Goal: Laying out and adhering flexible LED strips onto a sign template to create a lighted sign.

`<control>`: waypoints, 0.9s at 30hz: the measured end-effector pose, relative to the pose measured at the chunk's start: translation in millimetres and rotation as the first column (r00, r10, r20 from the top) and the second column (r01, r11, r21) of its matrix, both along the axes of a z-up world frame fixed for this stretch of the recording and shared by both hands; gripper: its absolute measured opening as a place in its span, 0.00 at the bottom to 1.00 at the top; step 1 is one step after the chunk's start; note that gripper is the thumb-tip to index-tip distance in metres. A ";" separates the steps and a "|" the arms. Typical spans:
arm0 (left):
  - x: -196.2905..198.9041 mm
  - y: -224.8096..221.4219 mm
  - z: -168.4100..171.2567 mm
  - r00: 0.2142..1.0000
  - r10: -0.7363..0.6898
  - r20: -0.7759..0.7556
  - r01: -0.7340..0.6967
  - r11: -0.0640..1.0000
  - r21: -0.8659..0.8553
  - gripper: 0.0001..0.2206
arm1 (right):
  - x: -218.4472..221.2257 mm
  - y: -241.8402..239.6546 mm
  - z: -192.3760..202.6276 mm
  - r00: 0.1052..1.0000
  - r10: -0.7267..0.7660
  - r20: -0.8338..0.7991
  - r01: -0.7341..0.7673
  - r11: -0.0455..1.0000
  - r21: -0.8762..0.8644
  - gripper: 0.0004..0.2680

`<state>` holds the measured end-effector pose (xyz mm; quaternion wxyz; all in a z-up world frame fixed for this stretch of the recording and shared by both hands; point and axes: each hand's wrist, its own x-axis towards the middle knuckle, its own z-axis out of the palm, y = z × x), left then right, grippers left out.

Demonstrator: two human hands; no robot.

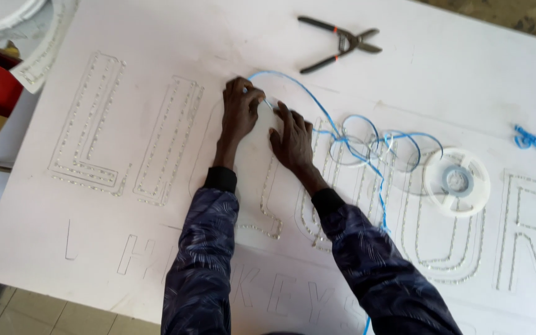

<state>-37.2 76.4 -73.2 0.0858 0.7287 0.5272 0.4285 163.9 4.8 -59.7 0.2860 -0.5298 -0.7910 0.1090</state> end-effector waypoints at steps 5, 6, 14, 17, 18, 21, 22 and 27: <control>-0.1 -4.5 9.5 1.000 0.012 0.002 -0.012 1.000 -0.023 0.06 | -4.0 2.2 -3.4 1.000 -0.005 0.007 0.005 0.998 0.069 0.26; 0.2 -4.6 6.5 1.000 0.023 -0.006 -0.023 0.999 -0.033 0.07 | -4.3 1.5 -5.3 0.999 -0.013 0.030 0.010 0.995 0.097 0.24; 1.9 -9.4 1.0 0.996 0.080 -0.049 -0.082 0.996 -0.045 0.07 | -9.1 -3.1 -4.5 0.973 -0.035 0.228 -0.007 0.983 0.182 0.19; 1.0 -9.6 -0.3 0.995 0.088 -0.048 -0.090 0.995 -0.037 0.07 | -10.1 -7.4 7.1 0.964 0.006 0.265 -0.044 0.989 0.138 0.22; 1.2 -8.4 -0.9 0.995 0.083 -0.049 -0.085 0.996 -0.039 0.07 | -9.8 -8.5 11.0 0.955 0.028 0.294 -0.061 0.993 0.102 0.25; 0.9 -12.0 -0.1 0.995 0.080 -0.056 -0.084 0.995 -0.061 0.07 | -8.7 -8.4 8.9 0.956 0.057 0.289 -0.080 0.994 0.069 0.25; 0.8 -9.3 0.0 0.995 0.078 -0.055 -0.081 0.995 -0.061 0.07 | -7.9 -6.4 8.6 0.955 0.055 0.290 -0.078 0.995 0.069 0.25; -0.3 -10.0 -3.2 0.997 0.076 -0.024 -0.077 0.994 -0.072 0.07 | -5.8 1.0 -1.4 0.965 0.088 0.247 -0.100 0.994 0.033 0.24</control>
